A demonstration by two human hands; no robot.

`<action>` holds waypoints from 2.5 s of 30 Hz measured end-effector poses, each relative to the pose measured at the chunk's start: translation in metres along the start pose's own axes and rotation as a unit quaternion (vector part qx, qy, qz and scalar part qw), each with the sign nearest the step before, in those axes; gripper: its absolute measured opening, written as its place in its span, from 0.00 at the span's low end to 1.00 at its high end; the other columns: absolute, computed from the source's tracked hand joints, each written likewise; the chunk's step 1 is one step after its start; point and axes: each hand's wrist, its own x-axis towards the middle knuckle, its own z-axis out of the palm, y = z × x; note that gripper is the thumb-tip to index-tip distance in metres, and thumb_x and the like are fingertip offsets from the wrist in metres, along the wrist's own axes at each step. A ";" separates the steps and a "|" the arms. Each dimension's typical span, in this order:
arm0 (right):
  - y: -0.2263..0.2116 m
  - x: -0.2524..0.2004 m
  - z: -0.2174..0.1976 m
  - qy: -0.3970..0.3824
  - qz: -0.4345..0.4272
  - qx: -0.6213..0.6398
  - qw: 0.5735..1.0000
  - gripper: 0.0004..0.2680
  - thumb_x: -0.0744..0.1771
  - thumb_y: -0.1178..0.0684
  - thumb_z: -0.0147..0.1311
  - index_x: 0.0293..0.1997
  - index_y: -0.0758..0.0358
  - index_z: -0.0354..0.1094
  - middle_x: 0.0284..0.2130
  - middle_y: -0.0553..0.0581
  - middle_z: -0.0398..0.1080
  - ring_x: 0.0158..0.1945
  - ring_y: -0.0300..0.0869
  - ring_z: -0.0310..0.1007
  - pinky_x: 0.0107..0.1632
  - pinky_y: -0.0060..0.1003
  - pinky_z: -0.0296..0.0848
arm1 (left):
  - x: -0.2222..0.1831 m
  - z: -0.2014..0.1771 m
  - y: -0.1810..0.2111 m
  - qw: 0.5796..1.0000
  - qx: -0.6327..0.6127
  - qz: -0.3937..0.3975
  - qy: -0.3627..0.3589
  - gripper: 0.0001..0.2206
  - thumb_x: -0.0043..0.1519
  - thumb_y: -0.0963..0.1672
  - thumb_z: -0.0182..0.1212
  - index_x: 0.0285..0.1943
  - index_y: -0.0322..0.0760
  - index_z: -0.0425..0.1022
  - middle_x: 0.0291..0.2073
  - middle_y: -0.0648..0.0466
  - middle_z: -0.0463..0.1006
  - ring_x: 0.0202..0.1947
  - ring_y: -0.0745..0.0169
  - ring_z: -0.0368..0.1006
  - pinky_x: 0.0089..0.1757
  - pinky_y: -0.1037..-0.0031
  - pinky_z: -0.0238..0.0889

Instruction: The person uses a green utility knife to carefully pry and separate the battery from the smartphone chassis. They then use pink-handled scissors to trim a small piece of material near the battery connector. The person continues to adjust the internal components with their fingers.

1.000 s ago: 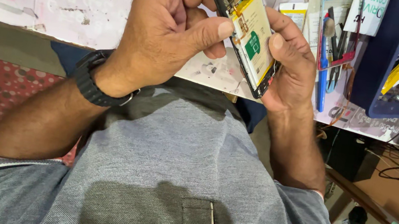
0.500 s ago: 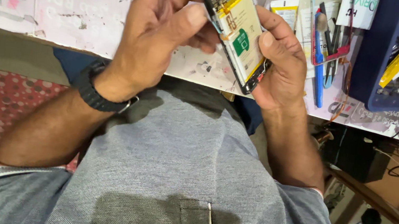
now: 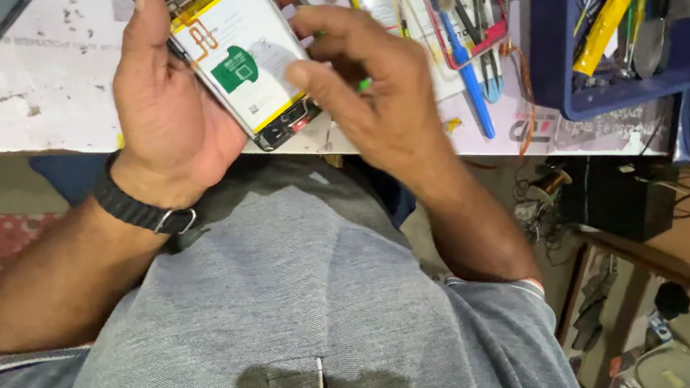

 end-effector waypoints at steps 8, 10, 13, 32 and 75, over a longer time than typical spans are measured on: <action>0.018 0.004 -0.083 0.181 -0.142 -0.543 0.807 0.22 0.63 0.48 0.74 0.57 0.65 0.69 0.50 0.69 0.70 0.54 0.63 0.68 0.53 0.57 0.67 | 0.001 0.006 0.009 0.998 -0.037 -0.053 0.017 0.33 0.71 0.60 0.43 0.75 0.36 0.60 0.66 0.42 0.66 0.62 0.48 0.67 0.61 0.56 0.63; 0.032 0.005 -0.088 0.167 -0.134 -0.534 0.818 0.21 0.63 0.48 0.73 0.58 0.66 0.68 0.50 0.69 0.70 0.54 0.63 0.69 0.53 0.56 0.68 | 0.001 0.005 0.010 0.997 -0.041 -0.061 0.022 0.33 0.70 0.60 0.41 0.74 0.37 0.60 0.67 0.43 0.66 0.62 0.51 0.66 0.61 0.59 0.61; 0.050 0.006 -0.091 0.161 -0.115 -0.533 0.823 0.21 0.63 0.49 0.72 0.57 0.67 0.68 0.48 0.70 0.71 0.51 0.64 0.70 0.51 0.56 0.68 | 0.001 0.002 0.008 0.995 -0.059 -0.069 0.037 0.33 0.69 0.60 0.40 0.75 0.38 0.61 0.67 0.44 0.66 0.62 0.53 0.66 0.62 0.61 0.60; -0.020 -0.016 0.029 0.085 -0.208 -0.215 0.951 0.30 0.66 0.54 0.72 0.73 0.65 0.52 0.57 0.60 0.71 0.51 0.42 0.74 0.52 0.34 0.74 | 0.004 -0.005 -0.014 0.993 -0.103 -0.053 0.029 0.36 0.68 0.64 0.43 0.70 0.36 0.63 0.54 0.50 0.72 0.57 0.60 0.69 0.62 0.63 0.65; 0.001 -0.013 0.025 0.096 -0.168 -0.276 0.942 0.31 0.67 0.45 0.75 0.73 0.66 0.56 0.56 0.60 0.72 0.48 0.41 0.75 0.46 0.32 0.74 | 0.009 0.000 -0.043 0.997 -0.021 0.070 0.008 0.29 0.78 0.60 0.42 0.78 0.42 0.54 0.64 0.59 0.63 0.61 0.68 0.58 0.65 0.72 0.52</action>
